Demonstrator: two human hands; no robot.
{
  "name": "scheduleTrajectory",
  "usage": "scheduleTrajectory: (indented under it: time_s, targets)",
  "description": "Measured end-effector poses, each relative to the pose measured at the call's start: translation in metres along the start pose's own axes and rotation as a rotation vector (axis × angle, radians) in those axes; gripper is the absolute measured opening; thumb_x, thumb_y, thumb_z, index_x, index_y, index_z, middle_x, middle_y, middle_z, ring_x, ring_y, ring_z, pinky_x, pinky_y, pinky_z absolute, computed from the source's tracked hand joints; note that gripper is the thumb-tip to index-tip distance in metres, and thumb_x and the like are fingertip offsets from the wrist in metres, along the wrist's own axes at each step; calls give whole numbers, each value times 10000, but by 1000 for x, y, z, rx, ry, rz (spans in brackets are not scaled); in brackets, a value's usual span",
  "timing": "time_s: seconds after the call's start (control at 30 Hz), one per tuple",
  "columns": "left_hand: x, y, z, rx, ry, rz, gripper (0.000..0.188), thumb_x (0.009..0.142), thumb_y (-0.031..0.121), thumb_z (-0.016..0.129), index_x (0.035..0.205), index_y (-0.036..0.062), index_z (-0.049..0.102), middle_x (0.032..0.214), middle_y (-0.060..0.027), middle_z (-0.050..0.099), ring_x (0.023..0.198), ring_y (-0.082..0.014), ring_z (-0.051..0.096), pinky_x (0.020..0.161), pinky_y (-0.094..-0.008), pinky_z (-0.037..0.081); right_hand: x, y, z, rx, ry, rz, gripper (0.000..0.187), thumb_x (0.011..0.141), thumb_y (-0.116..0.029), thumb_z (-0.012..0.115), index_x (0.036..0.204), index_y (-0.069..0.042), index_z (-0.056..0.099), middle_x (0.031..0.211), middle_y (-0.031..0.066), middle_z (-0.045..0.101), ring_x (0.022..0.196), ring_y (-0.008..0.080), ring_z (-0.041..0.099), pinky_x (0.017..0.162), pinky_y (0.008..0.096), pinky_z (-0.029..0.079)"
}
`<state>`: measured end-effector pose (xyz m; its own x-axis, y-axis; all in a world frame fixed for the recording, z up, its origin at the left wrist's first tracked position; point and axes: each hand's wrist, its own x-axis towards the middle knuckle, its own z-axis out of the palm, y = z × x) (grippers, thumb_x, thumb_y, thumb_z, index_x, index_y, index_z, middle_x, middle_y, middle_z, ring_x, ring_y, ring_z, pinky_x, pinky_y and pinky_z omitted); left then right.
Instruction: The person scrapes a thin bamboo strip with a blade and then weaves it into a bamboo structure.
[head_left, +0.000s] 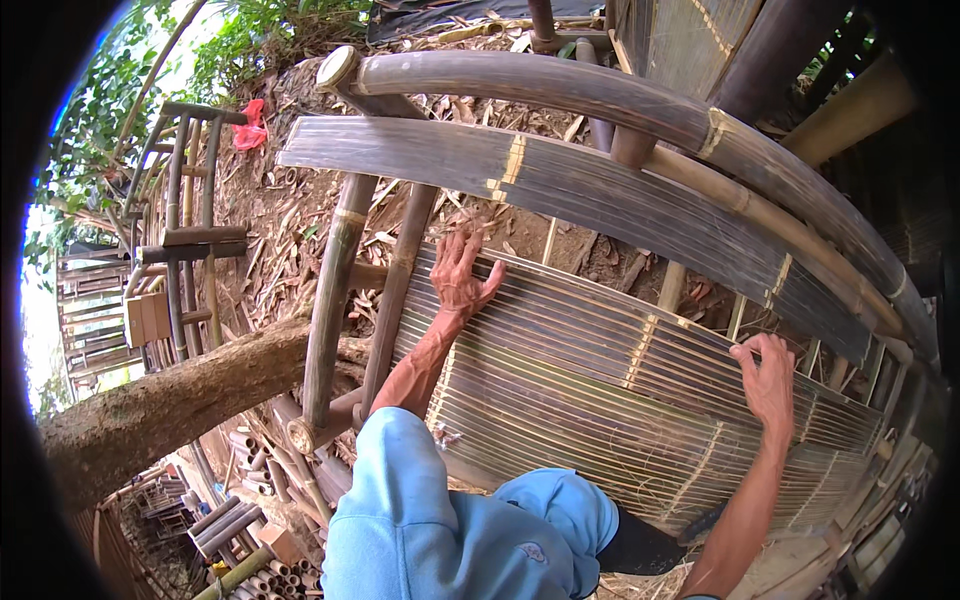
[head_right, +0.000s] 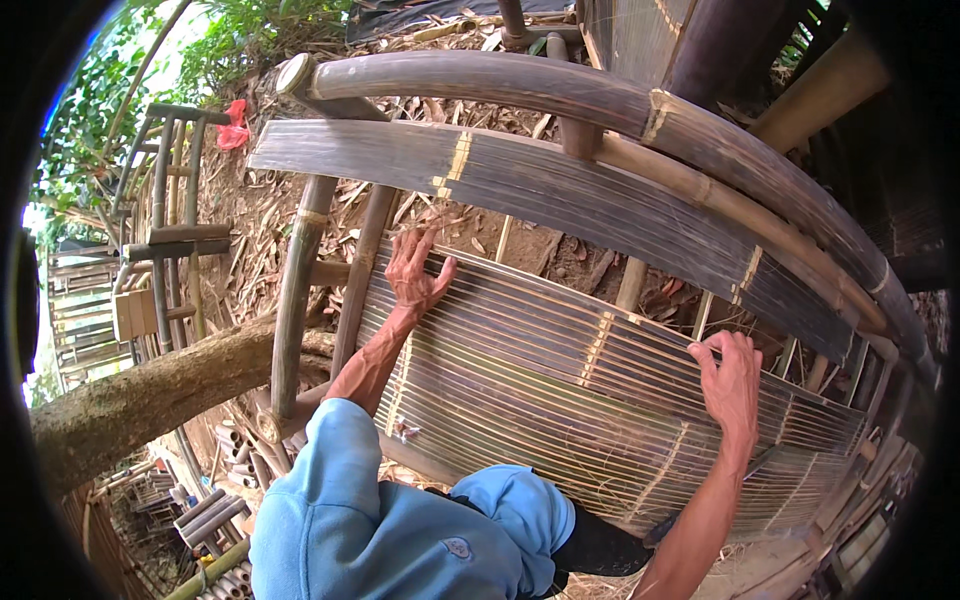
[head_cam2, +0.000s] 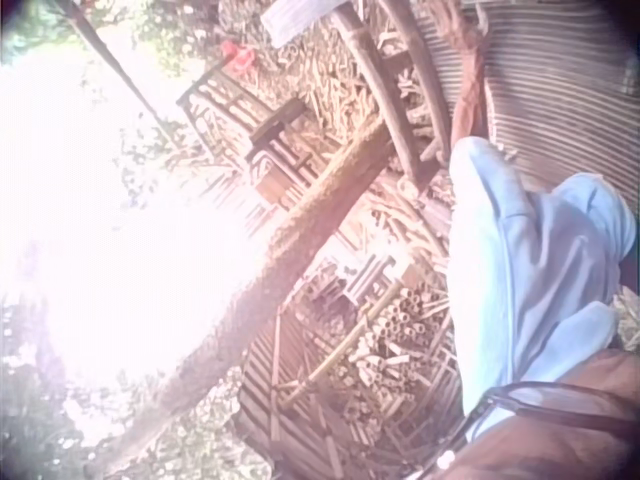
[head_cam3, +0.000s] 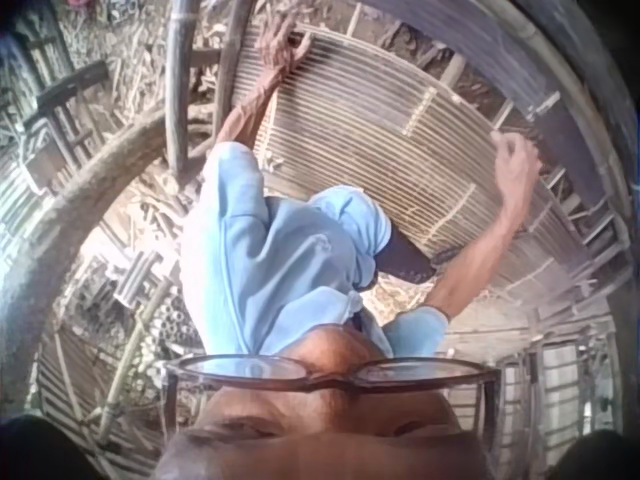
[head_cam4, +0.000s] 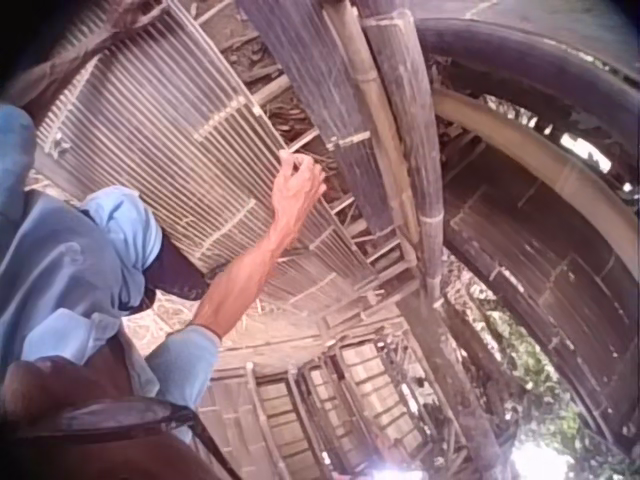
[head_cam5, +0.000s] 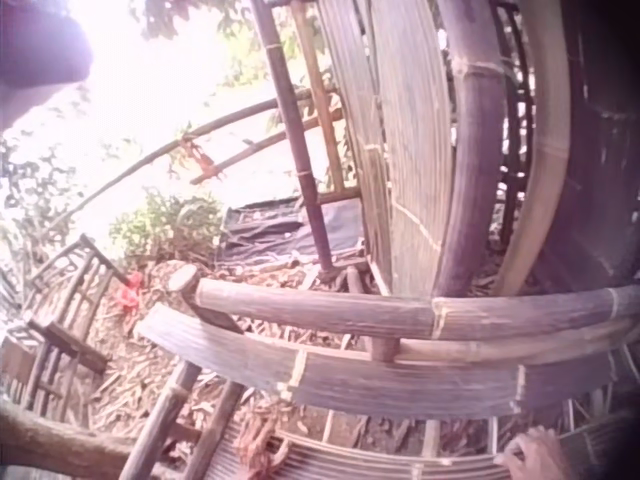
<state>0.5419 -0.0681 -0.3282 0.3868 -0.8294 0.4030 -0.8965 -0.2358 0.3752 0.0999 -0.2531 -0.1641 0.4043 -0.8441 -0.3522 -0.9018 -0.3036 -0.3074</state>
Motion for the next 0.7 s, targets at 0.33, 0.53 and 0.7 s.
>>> scheduleTrajectory:
  time_s: [0.33, 0.53, 0.7]
  targets:
    - [4, 2, 2, 60, -61, 3, 491, 848, 299, 660, 1304, 119, 635, 1215, -167, 609, 1310, -346, 506, 1223, -547, 175, 3, 37, 54, 111, 62, 120, 591, 1022, -472, 521, 1456, -75, 462, 1496, 181, 456, 1378, 386, 437, 1149, 508, 323]
    - [10, -56, -2, 136, 88, -123, 325, 873, 74, 689, 1197, 97, 689, 1171, -134, 650, 862, -292, 688, 690, -392, 596, -15, 51, 88, -15, 65, 169, 574, 1040, -433, 499, 1460, -44, 464, 1487, 179, 466, 1392, 358, 423, 1199, 518, 277]
    - [83, -86, -28, 14, -682, -222, 366, 900, 117, 527, 1225, 72, 688, 1081, -193, 723, 992, -347, 705, 832, -448, 559, -6, 59, 69, -15, 2, 159, 542, 1014, -428, 542, 1372, -21, 552, 1424, 172, 529, 1305, 351, 503, 1178, 526, 294]
